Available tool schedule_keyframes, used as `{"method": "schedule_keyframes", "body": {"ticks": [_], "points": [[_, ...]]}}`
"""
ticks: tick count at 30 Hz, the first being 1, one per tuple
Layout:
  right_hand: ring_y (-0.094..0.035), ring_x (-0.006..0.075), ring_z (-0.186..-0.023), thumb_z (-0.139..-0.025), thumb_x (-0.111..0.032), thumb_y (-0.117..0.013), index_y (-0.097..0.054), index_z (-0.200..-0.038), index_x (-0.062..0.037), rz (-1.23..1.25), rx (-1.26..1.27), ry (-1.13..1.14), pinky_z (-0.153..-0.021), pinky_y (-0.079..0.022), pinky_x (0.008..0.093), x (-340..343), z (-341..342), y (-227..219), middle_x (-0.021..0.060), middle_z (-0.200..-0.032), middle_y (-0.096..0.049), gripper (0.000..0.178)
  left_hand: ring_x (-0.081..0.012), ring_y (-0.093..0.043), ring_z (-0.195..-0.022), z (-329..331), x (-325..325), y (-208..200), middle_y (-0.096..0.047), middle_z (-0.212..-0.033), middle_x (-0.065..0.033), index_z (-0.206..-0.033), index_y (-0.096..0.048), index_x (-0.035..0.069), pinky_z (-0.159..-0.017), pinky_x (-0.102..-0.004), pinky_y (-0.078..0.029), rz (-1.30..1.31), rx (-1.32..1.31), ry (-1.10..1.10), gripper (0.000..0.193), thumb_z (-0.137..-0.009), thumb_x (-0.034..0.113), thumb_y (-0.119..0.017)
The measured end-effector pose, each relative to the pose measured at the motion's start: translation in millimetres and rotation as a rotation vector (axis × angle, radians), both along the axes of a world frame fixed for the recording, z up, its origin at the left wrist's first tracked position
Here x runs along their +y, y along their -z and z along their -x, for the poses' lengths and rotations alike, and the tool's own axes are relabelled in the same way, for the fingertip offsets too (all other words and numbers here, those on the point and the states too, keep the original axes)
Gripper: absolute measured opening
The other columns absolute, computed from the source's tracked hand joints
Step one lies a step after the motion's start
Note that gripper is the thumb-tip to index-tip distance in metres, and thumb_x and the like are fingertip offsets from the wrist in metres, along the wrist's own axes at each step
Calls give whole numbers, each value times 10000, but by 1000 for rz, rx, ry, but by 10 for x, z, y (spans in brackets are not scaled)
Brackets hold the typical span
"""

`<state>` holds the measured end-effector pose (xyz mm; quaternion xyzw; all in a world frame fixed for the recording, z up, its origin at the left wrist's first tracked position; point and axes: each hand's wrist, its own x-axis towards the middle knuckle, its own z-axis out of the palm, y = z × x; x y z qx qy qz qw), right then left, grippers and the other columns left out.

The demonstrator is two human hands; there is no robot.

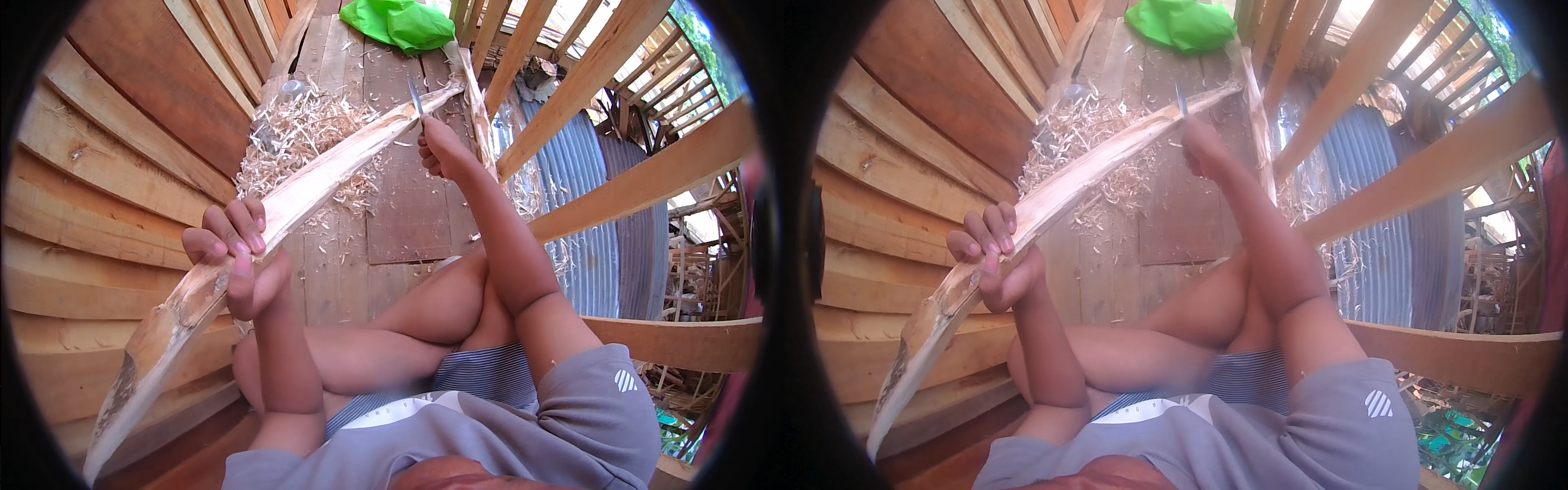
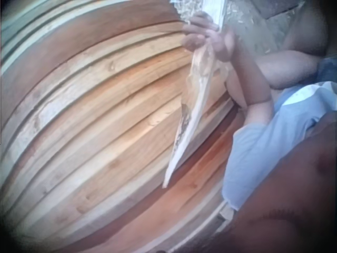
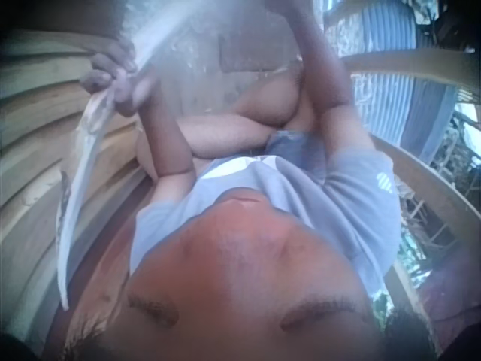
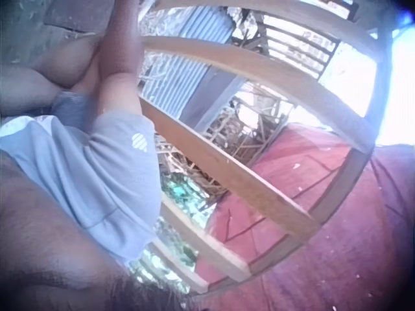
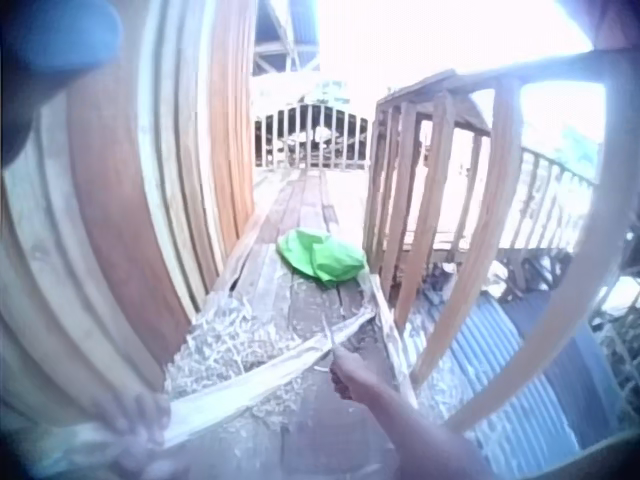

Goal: The person sits on the floor and uses a knife to shave and shape a long piece of wood. They hold the wood with one hand and carefully remove thin layers with the other, creating wood shavings on the floor.

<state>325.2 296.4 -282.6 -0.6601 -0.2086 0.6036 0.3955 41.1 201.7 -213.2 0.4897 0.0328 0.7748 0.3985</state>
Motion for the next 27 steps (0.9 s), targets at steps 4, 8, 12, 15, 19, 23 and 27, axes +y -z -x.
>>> {"method": "schedule_keyframes", "body": {"ticks": [4, 8, 12, 15, 19, 23, 27], "points": [[-142, 72, -401, -967, -453, -374, -323, -643, -174, 58, -148, 59, -389, -100, 287, 190, -424, 149, -70, -524, -218, 430, -103, -437, -673, -27, 4, 22, -435, -753, 7, -893, -473, 162, -727, -301, -344, 2, 15, 11, 223, -696, 85, -543], [-145, 72, -400, -983, -535, -363, -312, -632, -176, -24, -10, -36, -391, -98, 293, 19, -29, 85, -64, -508, -207, 504, -114, -456, -653, 6, 37, 69, -454, -764, -5, -912, -462, 144, -687, -296, -345, -30, -12, 14, 240, -718, 75, -585], [-154, 66, -403, -983, -543, -347, -315, -640, -182, 47, -138, 60, -386, -106, 279, 223, -446, 238, -67, -515, -221, 498, -113, -465, -668, -37, 28, 48, -457, -767, -5, -916, -471, 140, -692, -296, -346, -33, -9, 40, 228, -731, 68, -583], [-158, 71, -411, -987, -529, -355, -328, -653, -174, -73, -40, -53, -397, -111, 283, 3, -78, 130, -67, -531, -212, 488, -112, -465, -670, 3, 30, 69, -459, -767, -6, -914, -471, 141, -694, -294, -344, -33, -7, 30, 227, -731, 69, -586], [-135, 77, -413, -967, -621, -376, -279, -620, -187, -58, -224, -51, -406, -95, 297, 116, -124, 158, -73, -533, -182, 564, -112, -455, -661, -29, 15, 43, -455, -761, -5, -907, -466, 145, -690, -291, -338, -22, -27, 28, 231, -725, 78, -593], [-115, 77, -407, -953, -657, -387, -217, -596, -211, 23, 14, -109, -402, -71, 289, 4, -110, 49, -79, -519, -165, 595, -113, -444, -651, -18, 6, 49, -445, -747, -2, -891, -457, 149, -690, -300, -335, -21, -9, 29, 235, -711, 79, -591], [-113, 72, -401, -949, -667, -395, -218, -589, -212, 73, 237, -227, -397, -56, 278, 81, -273, 37, -82, -505, -171, 607, -116, -444, -645, -39, -7, 28, -439, -740, 0, -877, -455, 153, -686, -309, -339, -4, -30, -3, 229, -703, 80, -584]]}}
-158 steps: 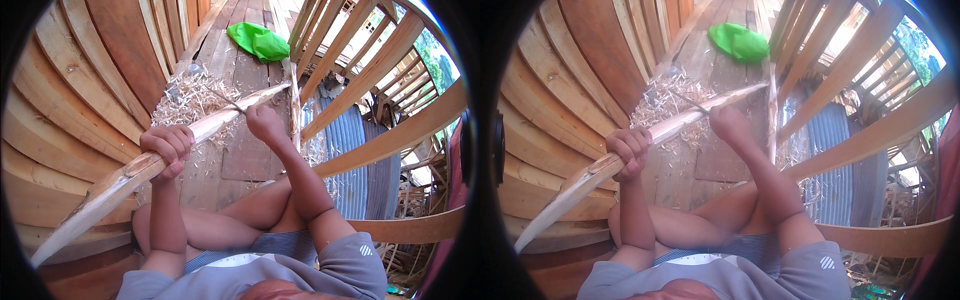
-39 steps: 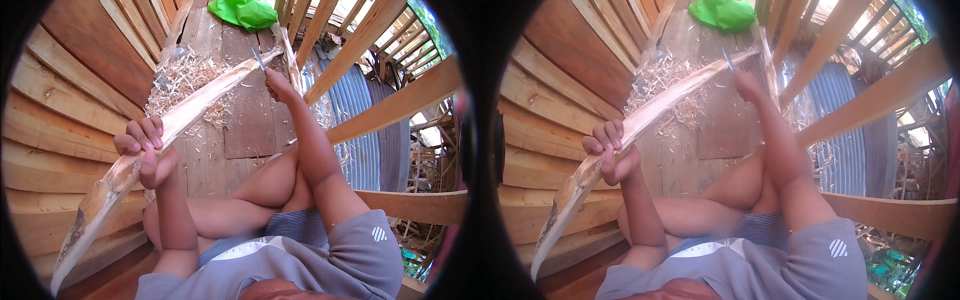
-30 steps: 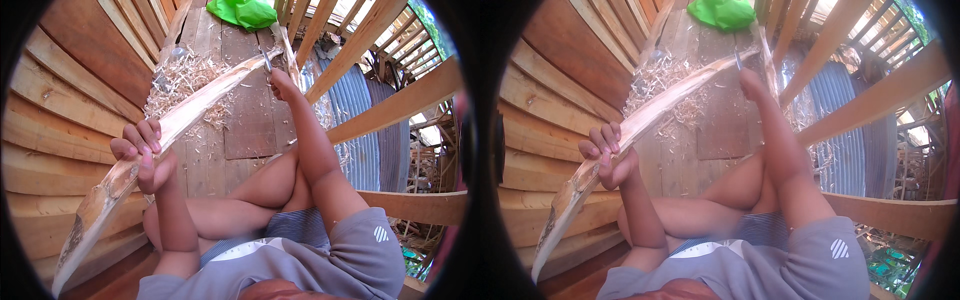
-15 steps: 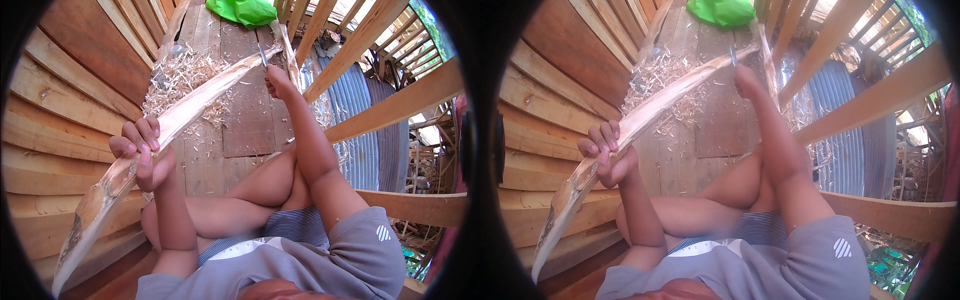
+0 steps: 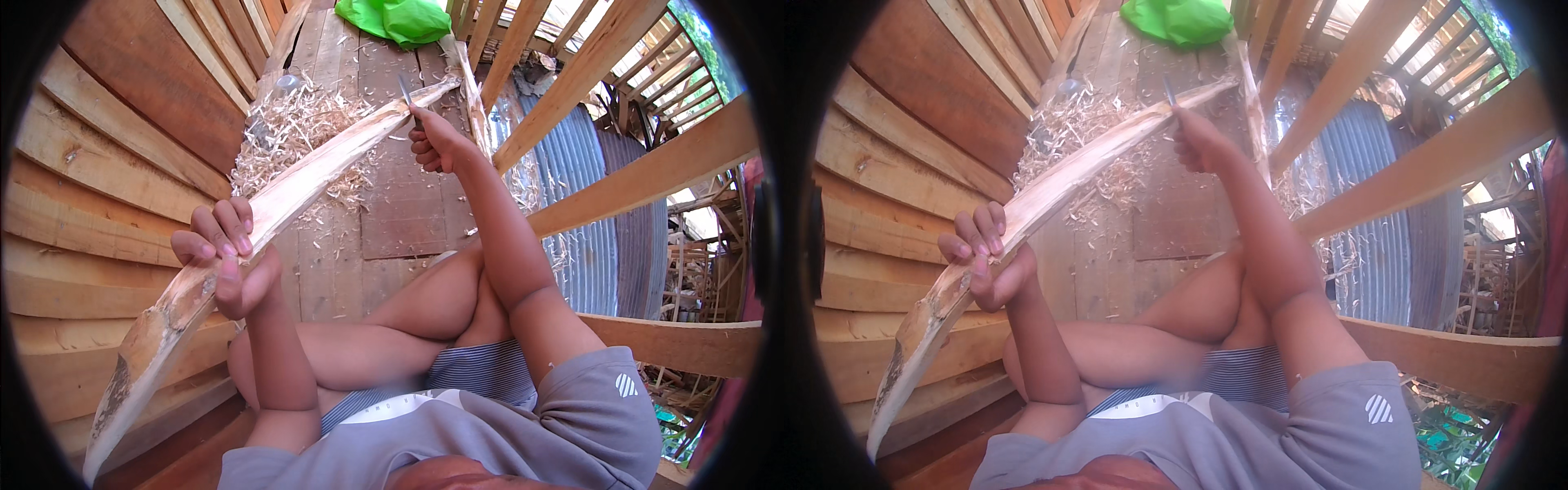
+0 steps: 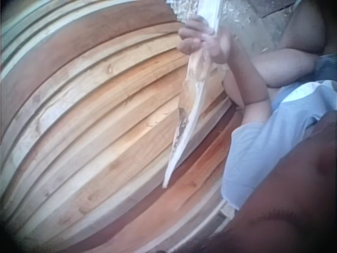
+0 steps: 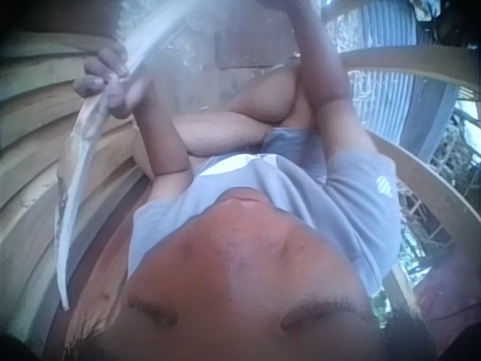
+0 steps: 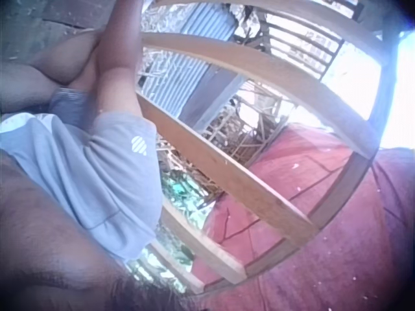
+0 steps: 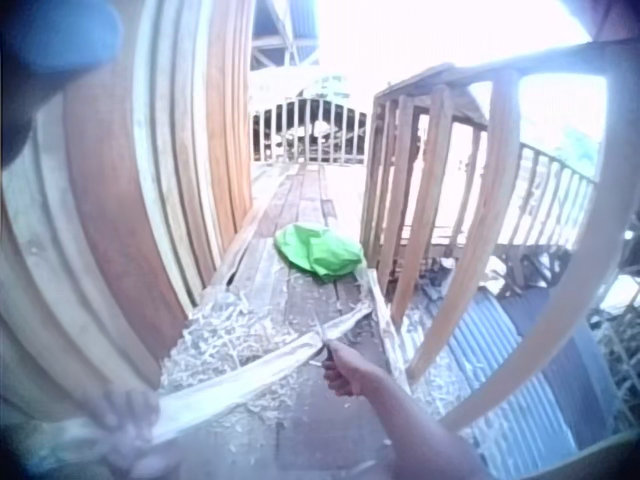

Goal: The person sits on the floor and uses a knife to shave and shape a long piece of wood. They hold the wood with one hand and carefully remove thin layers with the other, creating wood shavings on the floor.

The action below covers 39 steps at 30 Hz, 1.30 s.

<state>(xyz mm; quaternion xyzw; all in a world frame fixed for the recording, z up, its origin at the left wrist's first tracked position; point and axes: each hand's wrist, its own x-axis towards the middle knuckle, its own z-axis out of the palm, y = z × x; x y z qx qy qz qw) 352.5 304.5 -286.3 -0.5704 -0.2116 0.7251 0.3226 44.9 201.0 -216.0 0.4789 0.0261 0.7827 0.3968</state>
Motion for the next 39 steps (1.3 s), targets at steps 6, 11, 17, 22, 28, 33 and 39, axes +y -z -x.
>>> {"method": "schedule_keyframes", "body": {"ticks": [6, 11, 17, 22, 28, 33, 39], "points": [[-128, 78, -399, -930, -709, -410, -220, -589, -203, -4, 39, 18, -379, -91, 286, 1, -15, 26, -75, -512, -181, 639, -113, -447, -643, 10, 6, 10, -441, -743, 1, -881, -467, 152, -682, -304, -346, 3, 7, -5, 223, -705, 72, -579], [-129, 89, -409, -918, -731, -409, -213, -584, -198, -285, -774, 120, -389, -111, 295, -31, 94, 254, -72, -522, -175, 659, -106, -448, -643, -12, 24, 18, -443, -746, 0, -894, -477, 149, -687, -290, -351, -6, 8, 31, 229, -705, 66, -578], [-148, 76, -398, -915, -726, -425, -194, -577, -212, -33, -237, -57, -383, -100, 284, -75, 38, -72, -78, -505, -168, 657, -106, -447, -640, 0, 17, 31, -443, -744, 1, -881, -472, 149, -684, -290, -351, 3, -21, 13, 229, -696, 67, -579], [-119, 61, -397, -888, -764, -437, -176, -574, -221, 13, 136, -121, -377, -85, 271, -55, -78, -84, -88, -498, -154, 679, -97, -437, -650, -7, 13, 9, -430, -740, 9, -862, -467, 164, -703, -284, -345, 12, 8, -2, 211, -695, 85, -568], [-190, 76, -370, -865, -805, -419, -234, -548, -212, -294, -586, -18, -355, -127, 295, -73, 142, 44, -73, -479, -212, 697, -110, -449, -636, 16, 22, 17, -445, -742, -1, -883, -471, 149, -675, -288, -348, -9, 7, 8, 230, -701, 84, -597], [-214, 87, -371, -894, -764, -417, -275, -539, -196, -355, -915, 40, -363, -123, 310, -3, 102, 133, -56, -473, -244, 685, -95, -424, -647, -26, -7, -19, -415, -726, 15, -856, -465, 169, -714, -286, -347, 30, 23, 7, 213, -687, 80, -559], [-144, 78, -378, -948, -683, -376, -229, -549, -195, -54, -185, -99, -365, -99, 292, -56, 94, -160, -77, -482, -193, 647, -96, -420, -644, -2, 4, -6, -412, -723, 17, -854, -458, 167, -712, -288, -344, 16, 25, 7, 207, -698, 83, -566]]}}
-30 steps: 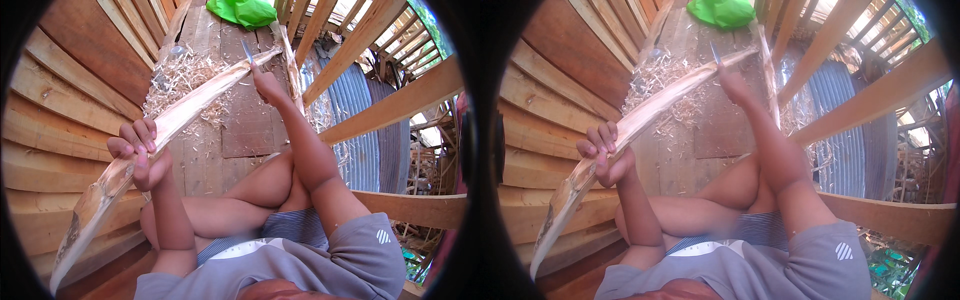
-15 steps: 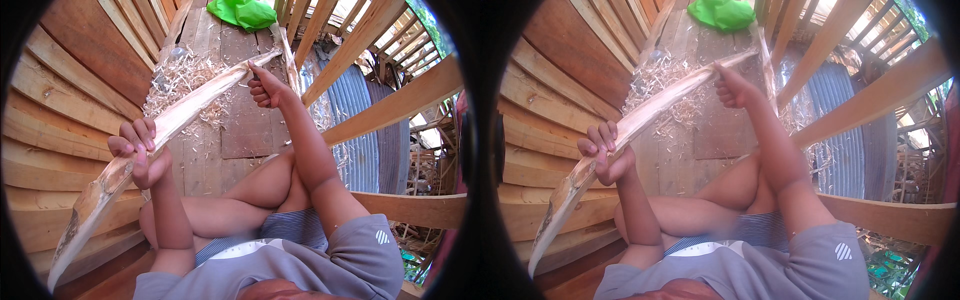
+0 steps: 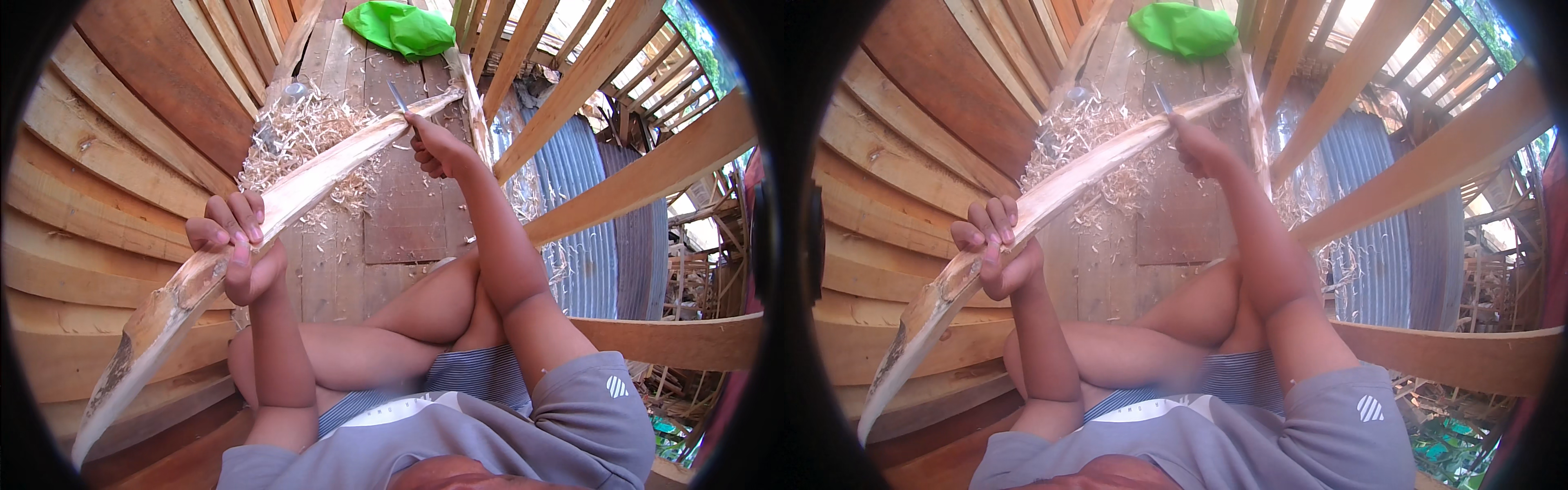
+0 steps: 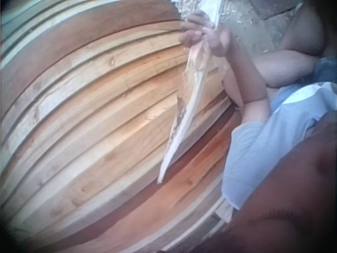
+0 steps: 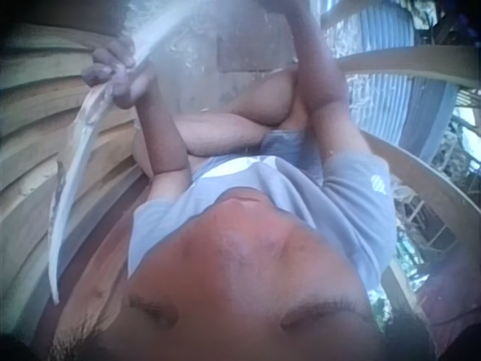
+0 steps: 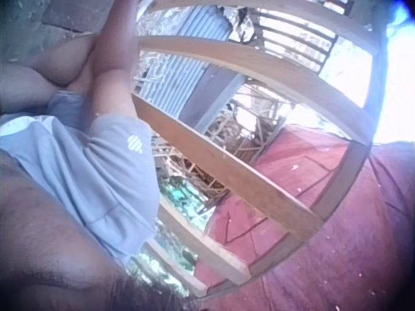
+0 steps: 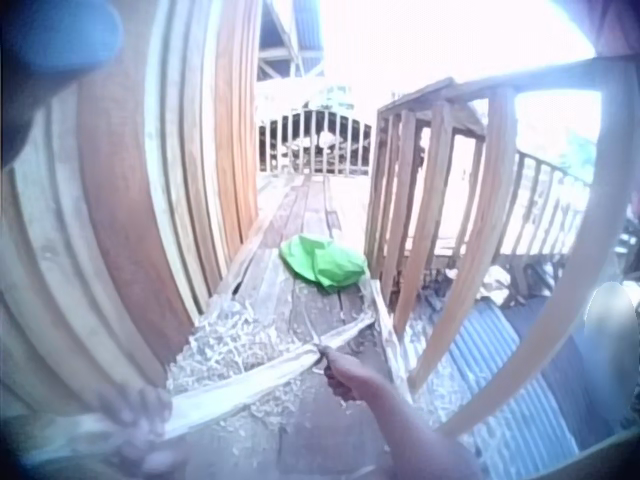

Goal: The person sits on the floor and uses a knife to shave and shape a long piece of wood. They hold the wood with one hand and carefully remove thin layers with the other, creating wood shavings on the floor.

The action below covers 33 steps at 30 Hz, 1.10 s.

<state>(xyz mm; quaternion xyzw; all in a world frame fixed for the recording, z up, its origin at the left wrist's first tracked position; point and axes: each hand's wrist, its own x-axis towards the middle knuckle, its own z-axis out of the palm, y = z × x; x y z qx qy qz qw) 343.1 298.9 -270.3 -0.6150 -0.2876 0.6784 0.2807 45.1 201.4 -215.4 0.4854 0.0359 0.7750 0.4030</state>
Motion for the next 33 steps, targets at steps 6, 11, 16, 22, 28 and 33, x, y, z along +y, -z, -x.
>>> {"method": "schedule_keyframes", "body": {"ticks": [6, 11, 16, 22, 28, 33], "points": [[-173, 89, -399, -988, -622, -297, -295, -596, -197, -47, 464, -4, -382, -108, 280, -34, -46, -114, -64, -504, -201, 579, -96, -418, -651, 13, -2, 1, -415, -732, 17, -852, -456, 166, -710, -289, -341, -8, 15, 1, 205, -702, 83, -568], [-155, 125, -398, -950, -716, -281, -245, -605, -171, -245, 579, 934, -396, -150, 294, -30, 20, -52, -40, -490, -176, 646, -96, -419, -653, 34, 4, 20, -415, -735, 15, -855, -457, 165, -714, -295, -341, -8, 25, 1, 207, -700, 81, -565], [-300, 122, -410, -895, -772, -411, -385, -605, -133, -808, -902, 112, -406, -252, 366, 34, -41, 78, -25, -492, -309, 703, -101, -422, -657, 4, 19, 0, -411, -735, 14, -856, -458, 163, -720, -303, -342, -1, 27, -14, 199, -701, 82, -553], [-512, 198, -510, -970, -605, -437, -540, -690, 13, -512, -601, 88, -497, -412, 396, 0, -79, 281, 69, -555, -501, 686, -107, -421, -656, -25, 21, -3, -398, -718, 13, -847, -457, 160, -715, -307, -346, 44, -13, -55, 190, -694, 88, -543], [-316, 130, -387, -1009, -508, -405, -441, -647, -117, -512, -991, 130, -391, -263, 367, -124, 55, 443, -4, -520, -377, 534, -108, -399, -636, -61, 12, -11, -376, -690, 18, -835, -461, 161, -698, -297, -346, 62, -66, -68, 181, -682, 100, -538], [-288, 112, -387, -1013, -508, -405, -405, -633, -117, -312, -546, 136, -383, -223, 334, -228, -60, 139, -26, -505, -340, 545, -108, -383, -627, -76, 17, -9, -370, -690, 20, -830, -461, 159, -698, -298, -346, 74, -80, -78, 171, -688, 98, -535]]}}
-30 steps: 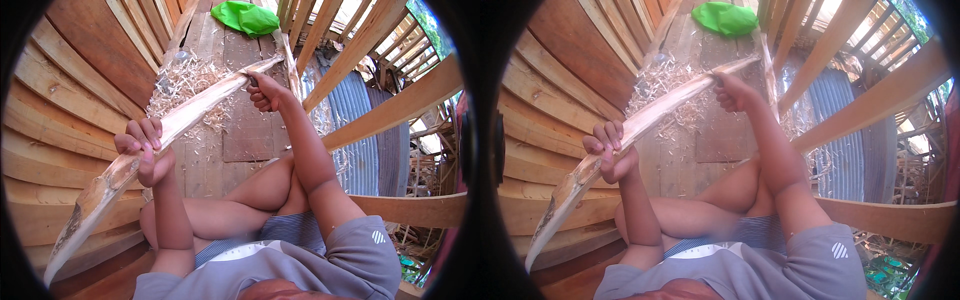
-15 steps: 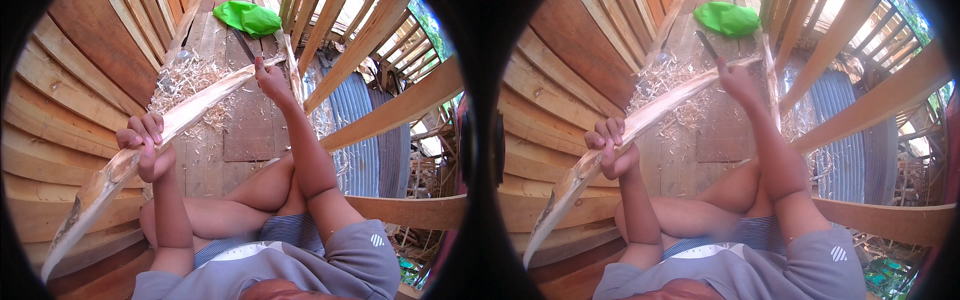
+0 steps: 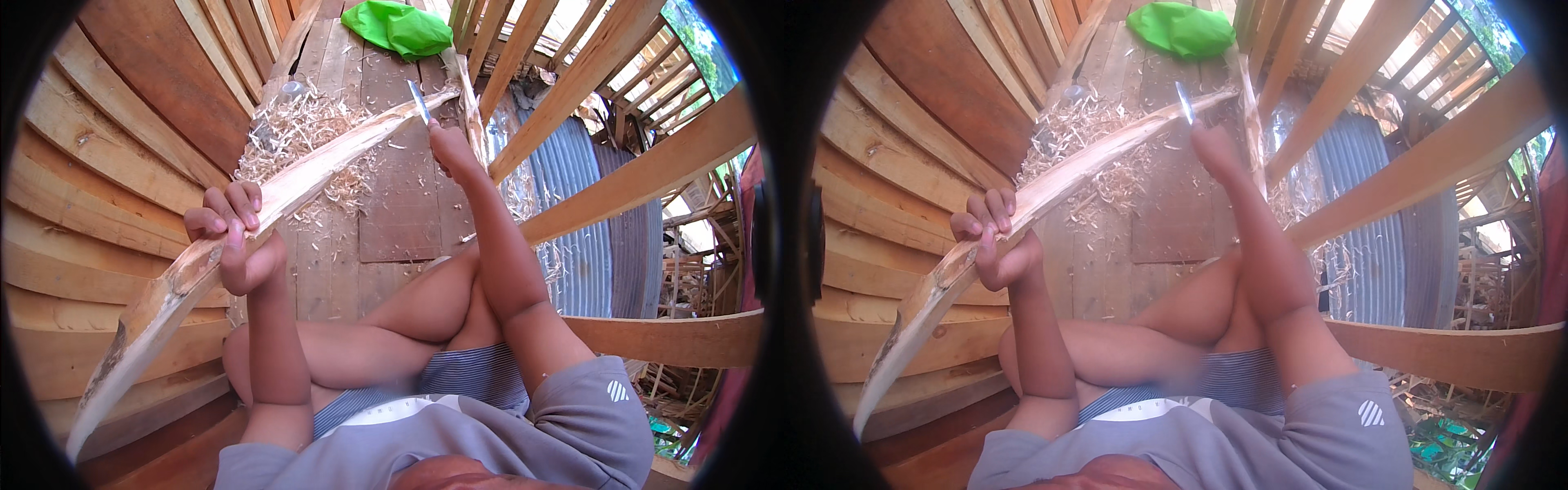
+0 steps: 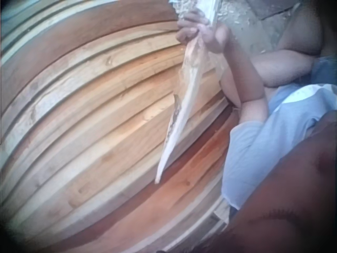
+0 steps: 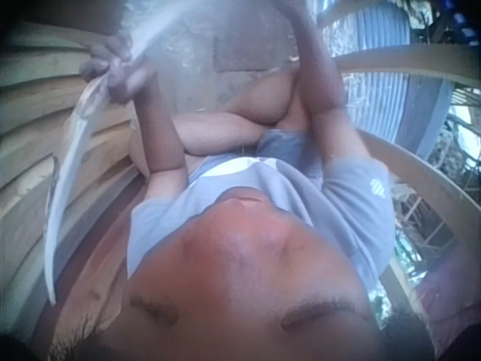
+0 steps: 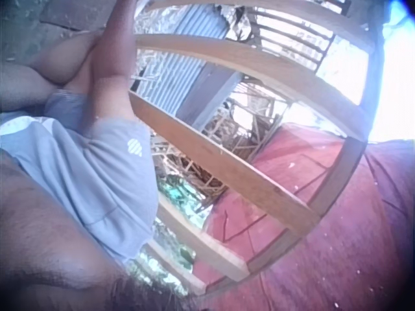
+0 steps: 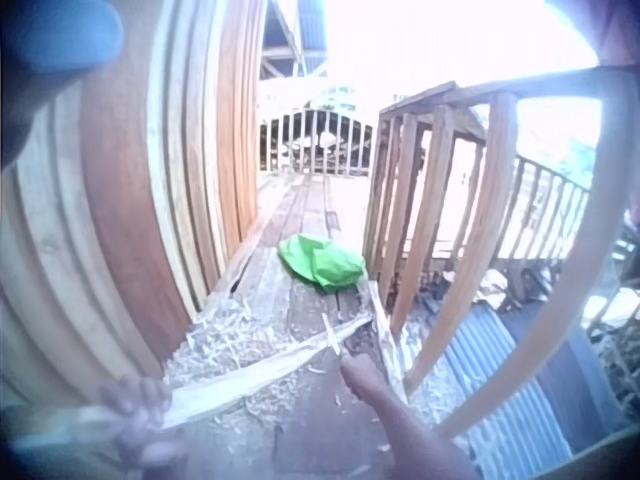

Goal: The person sits on the floor and uses a knife to shave and shape a long piece of wood. They hold the wood with one hand and carefully remove thin layers with the other, creating wood shavings on the floor.

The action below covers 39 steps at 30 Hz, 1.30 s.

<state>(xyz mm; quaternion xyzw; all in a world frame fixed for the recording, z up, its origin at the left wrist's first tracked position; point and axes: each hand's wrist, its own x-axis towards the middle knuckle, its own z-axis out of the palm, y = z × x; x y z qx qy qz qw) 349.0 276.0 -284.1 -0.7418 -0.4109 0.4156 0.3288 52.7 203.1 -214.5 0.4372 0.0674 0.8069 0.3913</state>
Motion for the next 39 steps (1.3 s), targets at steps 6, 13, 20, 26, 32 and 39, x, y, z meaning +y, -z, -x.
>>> {"method": "schedule_keyframes", "body": {"ticks": [6, 13, 20, 26, 32, 39], "points": [[-331, 145, -389, -1011, -504, -411, -419, -601, -98, -39, 96, -182, -393, -265, 356, -107, 458, -238, 4, -491, -379, 577, -111, -379, -627, -6, 2, -10, -365, -688, 16, -828, -460, 158, -699, -303, -347, 0, 21, -7, 163, -695, 93, -528], [-588, 409, -595, -1004, -465, -427, -584, -682, 99, -361, -296, -158, -632, -451, 491, -242, 668, -130, 259, -641, -598, 668, -113, -377, -631, -31, 14, 16, -356, -681, 13, -828, -452, 152, -697, -307, -348, 4, -23, -27, 161, -693, 101, -524], [-606, 274, -599, -1020, -473, -396, -556, -631, 50, -286, -206, -239, -619, -457, 475, -385, 1006, -314, 176, -580, -566, 672, -114, -368, -616, -59, 10, 24, -348, -676, 11, -831, -449, 149, -687, -302, -347, 4, -60, -25, 167, -689, 106, -526], [-613, 351, -657, -1023, -460, -373, -606, -698, 51, -148, -304, -120, -685, -471, 471, -200, 656, -318, 231, -665, -617, 649, -111, -371, -615, -27, 13, 13, -349, -674, 12, -828, -448, 154, -687, -295, -347, -4, -25, -25, 167, -691, 106, -528], [-641, 376, -717, -1010, -483, -385, -627, -752, 84, -155, -250, -56, -712, -471, 470, -193, 615, -335, 254, -727, -644, 668, -106, -380, -620, -62, 26, 31, -379, -684, 15, -825, -454, 158, -682, -292, -349, -2, -28, -21, 161, -692, 110, -531], [-617, 294, -669, -1014, -479, -398, -607, -751, 73, -177, -207, -294, -671, -471, 426, -322, 836, -337, 200, -691, -626, 646, -119, -439, -646, 16, 66, 101, -429, -729, -23, -875, -457, 129, -688, -301, -377, -99, -38, 66, 210, -718, 69, -583]]}}
